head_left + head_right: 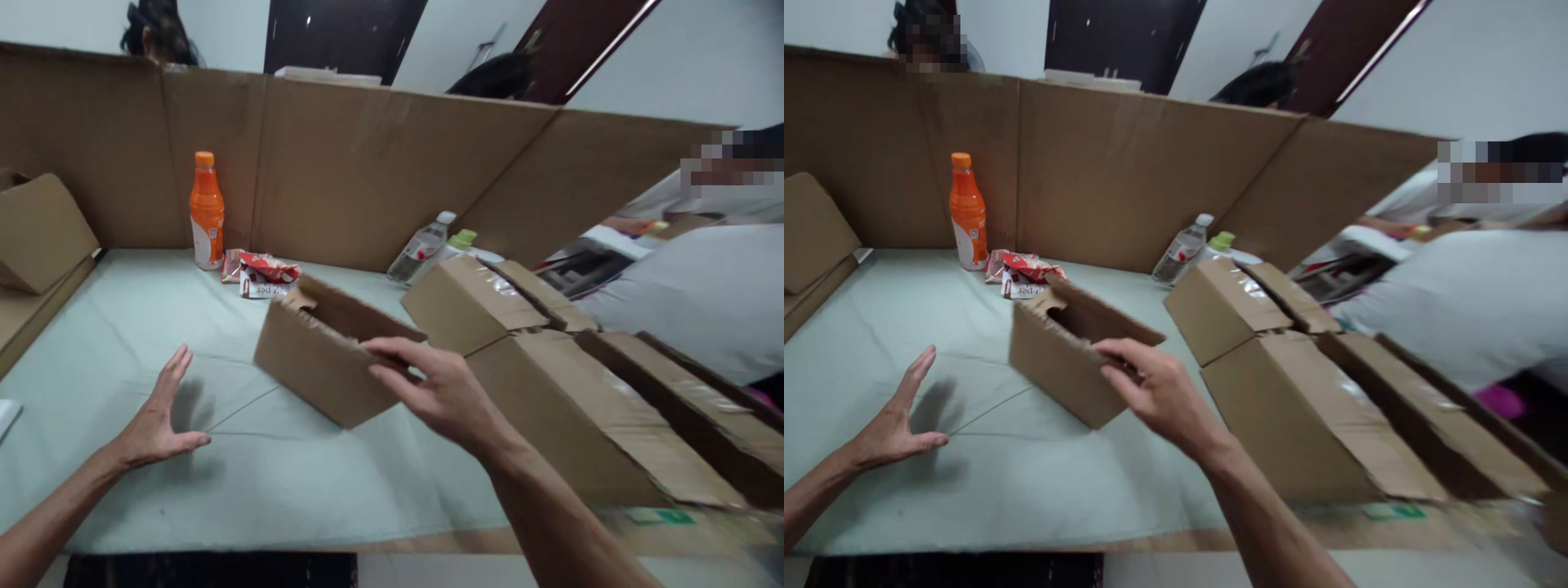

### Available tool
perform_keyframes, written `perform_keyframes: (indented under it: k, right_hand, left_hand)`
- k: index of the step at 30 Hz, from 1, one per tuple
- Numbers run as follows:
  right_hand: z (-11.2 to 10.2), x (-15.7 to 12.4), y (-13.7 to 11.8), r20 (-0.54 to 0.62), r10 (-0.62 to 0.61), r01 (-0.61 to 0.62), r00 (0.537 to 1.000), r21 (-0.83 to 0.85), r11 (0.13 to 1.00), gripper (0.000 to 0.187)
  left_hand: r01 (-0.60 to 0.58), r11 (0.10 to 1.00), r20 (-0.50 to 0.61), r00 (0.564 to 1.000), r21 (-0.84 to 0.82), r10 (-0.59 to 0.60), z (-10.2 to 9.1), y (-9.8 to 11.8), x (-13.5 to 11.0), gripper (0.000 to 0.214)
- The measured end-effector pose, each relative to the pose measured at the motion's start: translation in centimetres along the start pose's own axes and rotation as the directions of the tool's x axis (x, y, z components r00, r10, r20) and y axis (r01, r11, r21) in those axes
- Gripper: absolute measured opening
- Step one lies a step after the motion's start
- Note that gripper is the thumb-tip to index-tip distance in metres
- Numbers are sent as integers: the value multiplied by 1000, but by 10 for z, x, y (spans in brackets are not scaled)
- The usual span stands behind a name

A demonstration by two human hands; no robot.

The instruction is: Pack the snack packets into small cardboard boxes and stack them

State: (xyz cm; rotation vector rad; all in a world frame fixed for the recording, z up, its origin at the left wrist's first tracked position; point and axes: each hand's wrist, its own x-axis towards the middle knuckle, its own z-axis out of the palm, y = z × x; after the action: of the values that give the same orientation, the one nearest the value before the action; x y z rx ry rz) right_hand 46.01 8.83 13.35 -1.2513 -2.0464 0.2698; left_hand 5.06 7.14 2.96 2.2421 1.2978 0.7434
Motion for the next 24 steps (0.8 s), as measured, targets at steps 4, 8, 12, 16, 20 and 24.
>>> perform_keyframes:
  k: [4,8,12,16,20,24]
  right_hand:
    - [4,-20,-55,223,-336,261,915,307,915,21]
    - [2,-14,-66,438,-382,99,814,543,834,36]
    - [3,-2,-67,597,-220,-20,771,369,929,39]
    - [26,8,-84,730,-118,126,673,44,991,46]
    - [59,10,-100,826,-46,255,561,-120,959,24]
    - [81,2,-96,805,-38,287,593,-167,943,19]
  left_hand:
    - [-6,937,55,998,-349,27,3,16,9,138]
    - [40,879,120,993,-475,19,5,13,-3,146]
    - [58,825,124,992,-562,15,6,10,-13,143]
    - [100,796,144,989,-597,-16,8,10,-12,140]
    - [107,820,151,988,-563,-25,10,9,-13,136]
    - [50,823,112,994,-566,17,12,11,-15,129]
